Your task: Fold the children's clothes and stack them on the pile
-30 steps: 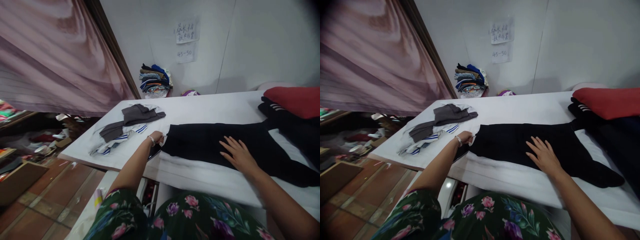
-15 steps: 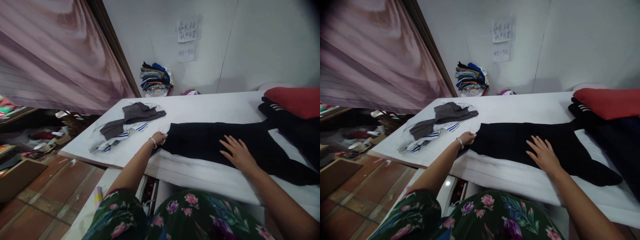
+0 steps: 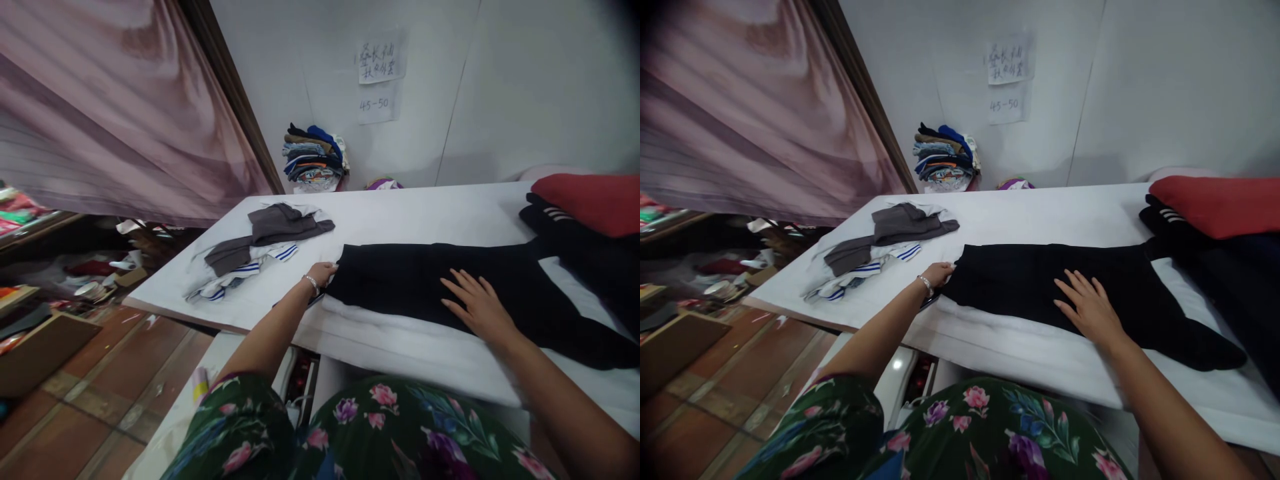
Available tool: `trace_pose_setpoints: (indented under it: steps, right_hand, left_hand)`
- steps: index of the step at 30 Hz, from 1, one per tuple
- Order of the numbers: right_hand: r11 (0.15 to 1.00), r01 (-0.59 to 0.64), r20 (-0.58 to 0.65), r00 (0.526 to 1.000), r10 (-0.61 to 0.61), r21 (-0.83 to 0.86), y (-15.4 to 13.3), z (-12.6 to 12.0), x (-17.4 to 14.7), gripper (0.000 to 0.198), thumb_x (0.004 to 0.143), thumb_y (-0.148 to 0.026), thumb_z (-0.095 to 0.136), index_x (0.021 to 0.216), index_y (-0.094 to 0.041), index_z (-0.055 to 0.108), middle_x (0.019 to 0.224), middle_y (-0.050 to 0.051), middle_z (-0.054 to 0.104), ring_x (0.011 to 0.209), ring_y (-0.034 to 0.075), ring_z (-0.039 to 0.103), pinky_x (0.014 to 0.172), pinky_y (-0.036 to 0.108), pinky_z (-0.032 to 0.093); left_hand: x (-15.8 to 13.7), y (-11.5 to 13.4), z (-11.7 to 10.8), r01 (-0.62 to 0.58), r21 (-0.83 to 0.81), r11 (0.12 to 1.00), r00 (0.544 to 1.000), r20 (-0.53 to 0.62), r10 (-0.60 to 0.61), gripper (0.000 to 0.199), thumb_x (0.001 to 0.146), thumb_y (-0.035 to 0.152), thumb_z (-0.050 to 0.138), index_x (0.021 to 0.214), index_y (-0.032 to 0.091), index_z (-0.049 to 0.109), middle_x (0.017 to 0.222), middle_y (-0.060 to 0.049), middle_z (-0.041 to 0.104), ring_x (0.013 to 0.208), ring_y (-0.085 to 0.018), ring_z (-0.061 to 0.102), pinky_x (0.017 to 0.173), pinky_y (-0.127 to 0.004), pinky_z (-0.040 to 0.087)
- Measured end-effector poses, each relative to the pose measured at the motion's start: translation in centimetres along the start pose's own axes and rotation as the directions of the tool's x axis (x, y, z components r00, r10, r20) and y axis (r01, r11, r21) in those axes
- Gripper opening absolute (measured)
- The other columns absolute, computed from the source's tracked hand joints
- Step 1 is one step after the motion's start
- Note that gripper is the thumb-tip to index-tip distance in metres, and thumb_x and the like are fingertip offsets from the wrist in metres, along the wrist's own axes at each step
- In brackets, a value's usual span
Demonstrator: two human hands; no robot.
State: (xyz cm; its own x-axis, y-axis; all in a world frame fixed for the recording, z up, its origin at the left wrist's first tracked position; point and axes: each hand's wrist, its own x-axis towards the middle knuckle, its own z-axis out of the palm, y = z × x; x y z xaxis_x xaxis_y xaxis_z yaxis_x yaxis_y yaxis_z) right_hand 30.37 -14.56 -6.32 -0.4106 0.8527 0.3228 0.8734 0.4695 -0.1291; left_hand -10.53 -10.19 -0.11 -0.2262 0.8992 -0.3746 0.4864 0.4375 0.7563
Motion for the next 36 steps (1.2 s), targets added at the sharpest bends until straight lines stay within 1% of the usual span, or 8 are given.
trace_pose_setpoints:
  steps: [4,8,12,17,22,27,31,36]
  right_hand:
    - [1.0,0.009,-0.004,1.0,-0.009,0.016,0.0,-0.1,0.0,0.058,0.092,-0.059,0.03,0.136,-0.026,0.046,0.149,0.008,0.036,0.139,0.027,0.027,0.111,0.053,0.021]
    - [0.999,0.006,-0.008,1.0,-0.005,0.042,-0.1,-0.2,0.0,0.057,0.091,-0.058,0.032,0.137,-0.027,0.046,0.149,0.008,0.036,0.139,0.028,0.027,0.11,0.054,0.022]
    - [0.999,0.013,-0.007,1.0,-0.013,0.043,-0.1,-0.2,-0.1,0.057,0.092,-0.058,0.032,0.136,-0.026,0.047,0.148,0.008,0.037,0.139,0.027,0.027,0.111,0.053,0.022]
    - [0.999,0.014,-0.016,1.0,-0.014,0.044,-0.1,-0.1,-0.1,0.057,0.091,-0.058,0.033,0.135,-0.025,0.048,0.148,0.009,0.037,0.139,0.026,0.027,0.112,0.052,0.021]
    - [0.999,0.008,-0.02,1.0,-0.007,0.053,-0.1,-0.1,0.0,0.057,0.091,-0.059,0.033,0.134,-0.025,0.049,0.148,0.008,0.038,0.139,0.026,0.027,0.112,0.052,0.021]
    - [0.999,0.004,-0.023,1.0,-0.003,0.05,-0.1,-0.1,0.0,0.058,0.091,-0.06,0.032,0.134,-0.025,0.049,0.147,0.008,0.039,0.139,0.027,0.028,0.111,0.053,0.021]
    - [0.998,0.017,-0.026,1.0,-0.015,0.061,-0.1,-0.2,0.0,0.058,0.091,-0.059,0.032,0.134,-0.025,0.049,0.147,0.009,0.039,0.138,0.027,0.029,0.111,0.053,0.022]
    - [0.996,0.028,-0.018,0.999,-0.026,0.086,-0.3,-0.2,0.1,0.055,0.091,-0.056,0.036,0.136,-0.028,0.047,0.147,0.007,0.039,0.138,0.027,0.029,0.111,0.053,0.023]
  left_hand:
    - [0.1,-0.1,-0.7,-0.017,0.056,0.998,0.997,-0.069,0.021,0.026,0.081,0.031,0.059,0.06,0.018,0.053,0.047,0.005,0.041,0.044,-0.008,0.041,0.044,-0.018,0.032]
    - [0.4,-0.6,-0.9,0.044,0.133,0.99,0.996,-0.085,-0.033,0.023,0.078,0.026,0.061,0.057,0.019,0.054,0.043,0.003,0.041,0.046,-0.011,0.047,0.048,-0.02,0.037]
    - [0.9,-1.0,-0.8,0.051,0.168,0.984,0.995,-0.097,-0.035,0.024,0.076,0.023,0.059,0.054,0.019,0.052,0.046,0.001,0.044,0.05,-0.014,0.053,0.052,-0.023,0.041]
    - [0.9,-1.1,-0.8,0.049,0.189,0.981,0.995,-0.094,-0.032,0.025,0.073,0.021,0.061,0.051,0.019,0.049,0.044,0.002,0.042,0.047,-0.013,0.051,0.051,-0.023,0.04]
    - [0.9,-0.8,-0.4,0.017,0.197,0.98,0.996,-0.087,0.0,0.022,0.074,0.028,0.062,0.057,0.019,0.054,0.041,0.005,0.04,0.043,-0.011,0.045,0.047,-0.021,0.035]
    - [1.8,0.0,0.2,-0.029,0.221,0.975,0.987,-0.147,0.063,0.011,0.068,0.022,0.068,0.063,0.017,0.06,0.051,0.003,0.052,0.055,-0.012,0.052,0.052,-0.02,0.036]
    - [1.8,0.2,-0.1,-0.065,0.251,0.966,0.975,-0.192,0.115,0.007,0.069,0.02,0.068,0.07,0.016,0.063,0.065,0.001,0.062,0.067,-0.013,0.057,0.057,-0.019,0.039]
    - [1.4,-0.2,-0.6,-0.044,0.316,0.948,0.977,-0.184,0.106,0.003,0.068,0.015,0.066,0.069,0.014,0.063,0.07,-0.002,0.066,0.073,-0.015,0.06,0.061,-0.02,0.04]
